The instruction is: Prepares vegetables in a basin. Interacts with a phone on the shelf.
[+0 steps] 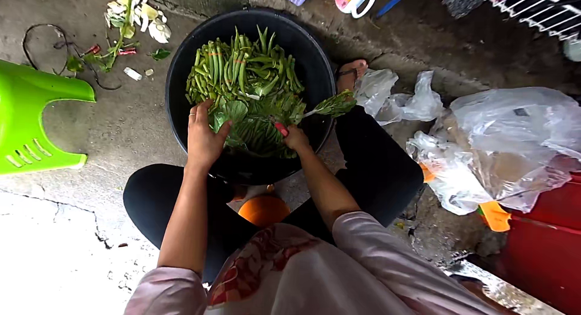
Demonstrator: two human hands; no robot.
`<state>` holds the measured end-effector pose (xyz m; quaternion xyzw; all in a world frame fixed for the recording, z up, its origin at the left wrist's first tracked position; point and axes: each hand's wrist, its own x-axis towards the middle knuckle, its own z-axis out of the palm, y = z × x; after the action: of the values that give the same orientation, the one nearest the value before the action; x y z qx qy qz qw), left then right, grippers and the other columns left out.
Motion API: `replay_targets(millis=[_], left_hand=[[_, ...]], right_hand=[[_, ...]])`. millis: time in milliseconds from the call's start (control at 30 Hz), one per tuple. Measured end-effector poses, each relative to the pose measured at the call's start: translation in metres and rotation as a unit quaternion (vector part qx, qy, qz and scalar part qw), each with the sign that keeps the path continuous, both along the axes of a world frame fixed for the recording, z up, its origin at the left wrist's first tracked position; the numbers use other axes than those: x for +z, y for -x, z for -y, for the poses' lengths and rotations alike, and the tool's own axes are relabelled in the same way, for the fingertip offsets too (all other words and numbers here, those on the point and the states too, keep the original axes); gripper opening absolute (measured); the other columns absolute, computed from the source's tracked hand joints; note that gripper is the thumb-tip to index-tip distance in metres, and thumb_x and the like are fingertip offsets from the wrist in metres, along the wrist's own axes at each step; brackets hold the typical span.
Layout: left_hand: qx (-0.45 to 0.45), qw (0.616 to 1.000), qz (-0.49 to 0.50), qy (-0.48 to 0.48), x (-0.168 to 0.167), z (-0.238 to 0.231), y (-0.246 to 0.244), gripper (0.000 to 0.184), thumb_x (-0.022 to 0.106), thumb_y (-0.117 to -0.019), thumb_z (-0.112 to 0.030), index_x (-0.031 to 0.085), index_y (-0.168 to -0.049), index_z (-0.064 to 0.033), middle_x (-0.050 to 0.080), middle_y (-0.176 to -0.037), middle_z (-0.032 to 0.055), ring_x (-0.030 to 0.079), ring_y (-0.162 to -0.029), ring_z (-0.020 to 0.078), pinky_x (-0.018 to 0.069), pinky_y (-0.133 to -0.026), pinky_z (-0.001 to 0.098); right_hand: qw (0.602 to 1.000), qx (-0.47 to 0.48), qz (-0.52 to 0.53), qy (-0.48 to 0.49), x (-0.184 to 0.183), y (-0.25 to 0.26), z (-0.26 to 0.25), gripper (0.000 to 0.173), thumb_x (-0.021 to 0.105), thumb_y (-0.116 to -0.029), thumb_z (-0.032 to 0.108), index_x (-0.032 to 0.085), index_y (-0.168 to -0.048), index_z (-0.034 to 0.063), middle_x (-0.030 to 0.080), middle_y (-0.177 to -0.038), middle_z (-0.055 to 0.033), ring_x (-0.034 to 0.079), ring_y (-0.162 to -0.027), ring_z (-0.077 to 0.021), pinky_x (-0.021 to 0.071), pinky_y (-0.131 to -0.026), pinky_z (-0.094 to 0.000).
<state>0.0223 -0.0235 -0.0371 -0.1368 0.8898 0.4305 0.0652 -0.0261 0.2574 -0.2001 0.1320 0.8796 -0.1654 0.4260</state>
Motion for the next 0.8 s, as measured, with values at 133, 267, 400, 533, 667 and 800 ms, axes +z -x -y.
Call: replay_targets(millis=[133, 267, 400, 533, 667, 800], left_hand=[[-0.021, 0.99, 0.14, 0.018, -0.011, -0.021, 0.012, 0.042, 0.066, -0.0994, -0.021, 0.057, -0.134, 0.0009, 0.064, -0.13, 0.0231, 0.064, -0.118, 0.0387, 0.0509, -0.1, 0.0585], [-0.114, 0.934, 0.326, 0.09, -0.055, -0.065, 0.031, 0.034, 0.059, -0.101, -0.025, 0.065, -0.124, -0.0007, 0.065, -0.122, 0.0287, 0.063, -0.116, 0.0487, 0.0479, -0.09, 0.0729], [-0.152, 0.917, 0.332, 0.16, -0.116, -0.106, 0.035, 0.046, 0.066, -0.0945, -0.014, 0.057, -0.135, 0.0054, 0.05, -0.143, 0.0311, 0.047, -0.133, 0.0513, 0.0445, -0.098, 0.0714], [-0.158, 0.926, 0.264, 0.219, -0.164, -0.108, 0.026, 0.053, 0.06, -0.0969, -0.006, 0.045, -0.147, 0.003, 0.038, -0.154, 0.0289, 0.042, -0.139, 0.0484, 0.0412, -0.104, 0.0662], [-0.186, 0.928, 0.235, 0.22, -0.18, -0.109, 0.018, 0.049, 0.057, -0.0977, -0.002, 0.046, -0.146, -0.0002, 0.041, -0.152, 0.0299, 0.041, -0.139, 0.0501, 0.04, -0.104, 0.0671], [-0.206, 0.917, 0.264, 0.217, -0.173, -0.109, 0.017, 0.052, 0.057, -0.0988, -0.004, 0.04, -0.147, 0.0028, 0.049, -0.146, 0.0299, 0.048, -0.136, 0.0468, 0.0397, -0.107, 0.0635]], right_hand=[[1.0, 0.017, -0.019, -0.018, 0.035, 0.006, -0.008, 0.031, 0.069, -0.0969, 0.021, 0.068, -0.118, -0.002, 0.065, -0.126, -0.0277, 0.061, -0.121, -0.0453, 0.0474, -0.097, -0.0676], [0.996, 0.032, -0.078, -0.016, 0.086, 0.002, -0.024, 0.027, 0.063, -0.0985, 0.012, 0.067, -0.121, -0.0024, 0.065, -0.124, -0.0297, 0.062, -0.12, -0.0475, 0.0478, -0.096, -0.0686], [0.993, 0.044, -0.098, -0.039, 0.135, -0.013, -0.046, 0.034, 0.056, -0.1028, 0.01, 0.053, -0.135, 0.0008, 0.064, -0.121, -0.0314, 0.063, -0.114, -0.0514, 0.0504, -0.089, -0.069], [0.986, 0.001, -0.161, 0.043, 0.167, -0.044, -0.067, 0.032, 0.053, -0.1069, 0.014, 0.053, -0.136, -0.0009, 0.066, -0.11, -0.0301, 0.067, -0.099, -0.0483, 0.0519, -0.084, -0.0661], [0.979, -0.076, -0.164, 0.099, 0.16, -0.057, -0.064, 0.033, 0.053, -0.1082, 0.021, 0.056, -0.132, -0.0016, 0.066, -0.105, -0.0264, 0.066, -0.094, -0.0404, 0.0514, -0.084, -0.0589], [0.97, -0.106, -0.176, 0.13, 0.156, -0.051, -0.045, 0.037, 0.049, -0.1098, 0.032, 0.057, -0.127, 0.0001, 0.063, -0.093, -0.0217, 0.063, -0.084, -0.0357, 0.0498, -0.078, -0.0559]])
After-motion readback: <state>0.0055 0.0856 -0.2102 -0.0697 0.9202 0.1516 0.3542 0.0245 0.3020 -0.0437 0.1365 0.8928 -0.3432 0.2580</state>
